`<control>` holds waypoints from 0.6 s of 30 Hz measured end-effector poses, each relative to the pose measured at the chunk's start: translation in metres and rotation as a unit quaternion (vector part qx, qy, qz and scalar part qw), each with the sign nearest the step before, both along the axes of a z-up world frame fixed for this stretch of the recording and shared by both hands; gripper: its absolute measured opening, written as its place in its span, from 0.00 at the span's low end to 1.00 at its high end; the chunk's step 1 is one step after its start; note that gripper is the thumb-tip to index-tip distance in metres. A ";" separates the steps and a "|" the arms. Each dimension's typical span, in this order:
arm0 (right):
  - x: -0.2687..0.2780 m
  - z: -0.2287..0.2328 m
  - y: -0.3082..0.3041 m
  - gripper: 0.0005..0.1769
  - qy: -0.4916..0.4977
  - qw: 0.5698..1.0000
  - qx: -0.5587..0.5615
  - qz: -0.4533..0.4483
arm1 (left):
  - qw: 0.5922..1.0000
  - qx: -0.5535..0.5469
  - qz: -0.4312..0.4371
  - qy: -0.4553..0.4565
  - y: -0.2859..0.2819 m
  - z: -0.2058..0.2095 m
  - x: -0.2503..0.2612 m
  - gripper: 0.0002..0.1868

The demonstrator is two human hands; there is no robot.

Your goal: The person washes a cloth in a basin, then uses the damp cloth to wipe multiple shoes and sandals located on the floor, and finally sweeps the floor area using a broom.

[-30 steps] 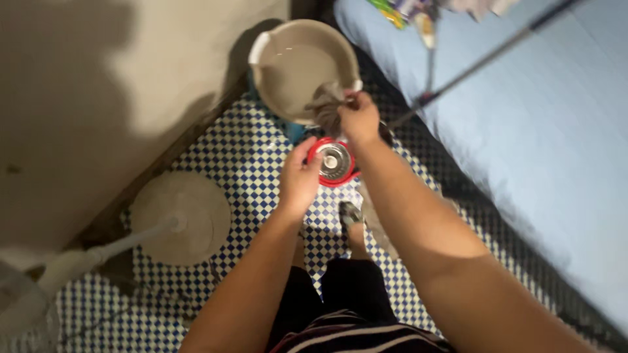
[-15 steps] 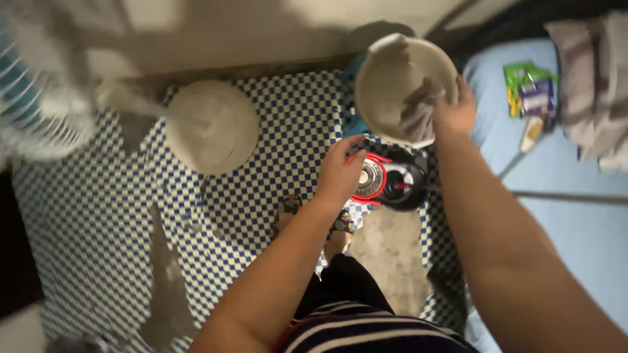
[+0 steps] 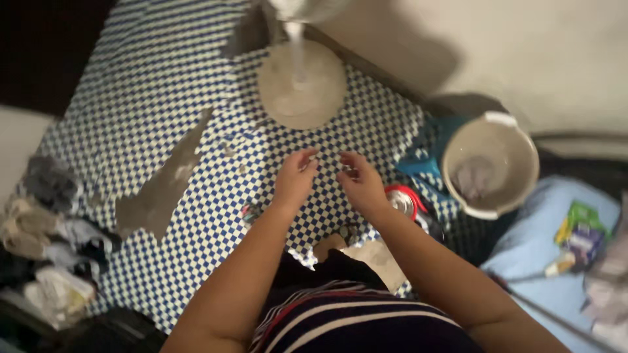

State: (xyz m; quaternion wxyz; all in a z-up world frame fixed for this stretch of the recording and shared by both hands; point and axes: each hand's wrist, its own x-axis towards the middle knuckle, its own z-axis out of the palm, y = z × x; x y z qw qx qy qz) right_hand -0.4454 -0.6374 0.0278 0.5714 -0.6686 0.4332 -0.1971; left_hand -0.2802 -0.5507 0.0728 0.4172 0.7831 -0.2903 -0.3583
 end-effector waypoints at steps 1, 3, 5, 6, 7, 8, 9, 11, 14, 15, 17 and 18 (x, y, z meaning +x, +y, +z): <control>0.014 0.012 -0.002 0.27 -0.002 1.000 -0.013 0.028 | 1.000 -0.011 0.020 0.005 0.011 0.002 0.011 0.17; 0.049 0.036 0.000 0.24 -0.008 0.996 -0.038 0.084 | 0.998 -0.037 0.052 0.025 0.036 0.007 0.038 0.17; 0.090 0.057 0.002 0.23 0.028 0.992 -0.027 0.117 | 0.996 -0.047 0.069 0.016 0.062 0.017 0.069 0.17; 0.113 0.066 0.006 0.23 0.045 0.990 -0.023 0.132 | 0.997 -0.043 0.069 -0.003 0.074 0.024 0.083 0.17; 0.135 0.072 0.015 0.23 0.027 0.988 -0.034 0.147 | 0.997 -0.037 0.065 -0.020 0.088 0.033 0.099 0.17; 0.157 0.077 0.025 0.23 0.009 0.986 -0.044 0.161 | 0.997 -0.031 0.052 -0.041 0.104 0.042 0.116 0.16; 0.177 0.081 0.033 0.23 -0.006 0.983 -0.056 0.172 | 0.997 -0.027 0.036 -0.058 0.119 0.050 0.131 0.15; 0.217 0.085 0.058 0.22 -0.034 0.975 -0.040 0.217 | 0.994 -0.036 0.017 -0.097 0.147 0.062 0.165 0.15; 0.271 0.090 0.096 0.24 -0.005 0.961 -0.014 0.278 | 0.986 -0.069 0.047 -0.145 0.191 0.065 0.210 0.15; 0.293 0.090 0.107 0.26 0.010 0.956 -0.007 0.295 | 0.981 -0.080 0.078 -0.158 0.202 0.064 0.226 0.16; 0.338 0.090 0.127 0.26 0.012 0.953 -0.016 0.303 | 0.977 -0.070 0.150 -0.137 0.224 0.062 0.256 0.16; 0.359 0.090 0.136 0.27 0.014 0.952 -0.020 0.306 | 0.975 -0.050 0.191 -0.104 0.235 0.061 0.268 0.15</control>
